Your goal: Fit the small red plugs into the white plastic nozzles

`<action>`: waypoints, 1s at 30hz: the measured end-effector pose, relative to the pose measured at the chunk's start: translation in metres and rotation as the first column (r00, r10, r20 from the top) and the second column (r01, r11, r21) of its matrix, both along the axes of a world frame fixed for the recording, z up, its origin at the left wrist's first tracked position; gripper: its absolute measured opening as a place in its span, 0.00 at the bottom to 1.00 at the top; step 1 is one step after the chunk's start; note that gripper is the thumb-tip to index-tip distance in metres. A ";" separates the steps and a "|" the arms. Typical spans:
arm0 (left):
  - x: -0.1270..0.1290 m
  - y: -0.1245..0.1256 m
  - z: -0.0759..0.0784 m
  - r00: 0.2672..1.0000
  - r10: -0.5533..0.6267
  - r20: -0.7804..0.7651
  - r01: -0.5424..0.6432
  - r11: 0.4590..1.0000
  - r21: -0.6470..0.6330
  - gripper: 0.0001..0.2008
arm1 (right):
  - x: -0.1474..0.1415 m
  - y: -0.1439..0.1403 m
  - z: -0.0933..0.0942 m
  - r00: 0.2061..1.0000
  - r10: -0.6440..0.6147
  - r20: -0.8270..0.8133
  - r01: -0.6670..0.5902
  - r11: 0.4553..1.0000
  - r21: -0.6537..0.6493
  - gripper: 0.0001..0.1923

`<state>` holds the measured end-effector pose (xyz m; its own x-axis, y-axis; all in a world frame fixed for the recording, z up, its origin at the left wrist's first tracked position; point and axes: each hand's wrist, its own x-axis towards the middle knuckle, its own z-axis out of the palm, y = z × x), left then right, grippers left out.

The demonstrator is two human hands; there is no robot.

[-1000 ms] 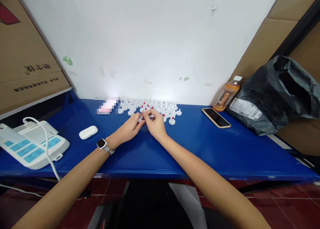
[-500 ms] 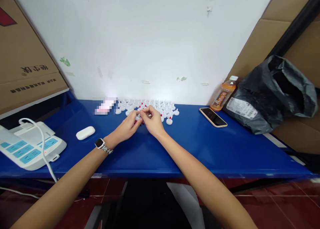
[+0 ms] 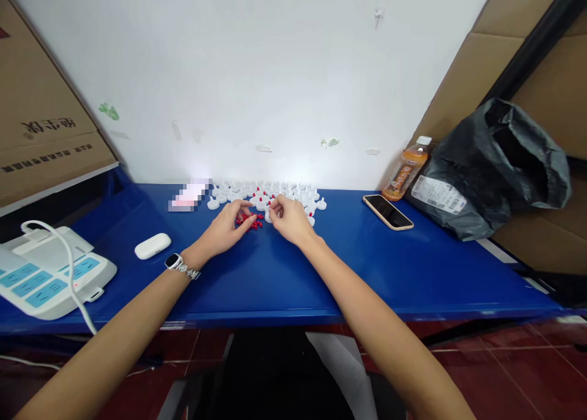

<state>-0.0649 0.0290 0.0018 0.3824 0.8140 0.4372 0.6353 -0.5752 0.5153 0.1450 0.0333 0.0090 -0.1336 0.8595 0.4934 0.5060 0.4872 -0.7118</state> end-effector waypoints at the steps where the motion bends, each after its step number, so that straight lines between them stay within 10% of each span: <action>1: -0.001 0.001 0.000 1.000 0.004 -0.001 -0.004 1.000 0.000 0.18 | 0.000 0.001 -0.002 0.999 0.001 0.052 -0.001 1.000 0.004 0.02; 13: 0.020 0.033 0.024 1.000 -0.002 -0.011 0.004 0.995 0.105 0.12 | 0.025 0.020 0.010 0.969 -0.225 0.102 0.228 0.974 -0.018 0.08; 30: 0.017 0.026 0.007 0.998 -0.026 0.058 0.022 0.998 0.058 0.11 | 0.021 0.077 0.024 0.783 -0.214 0.584 0.328 0.940 -0.095 0.09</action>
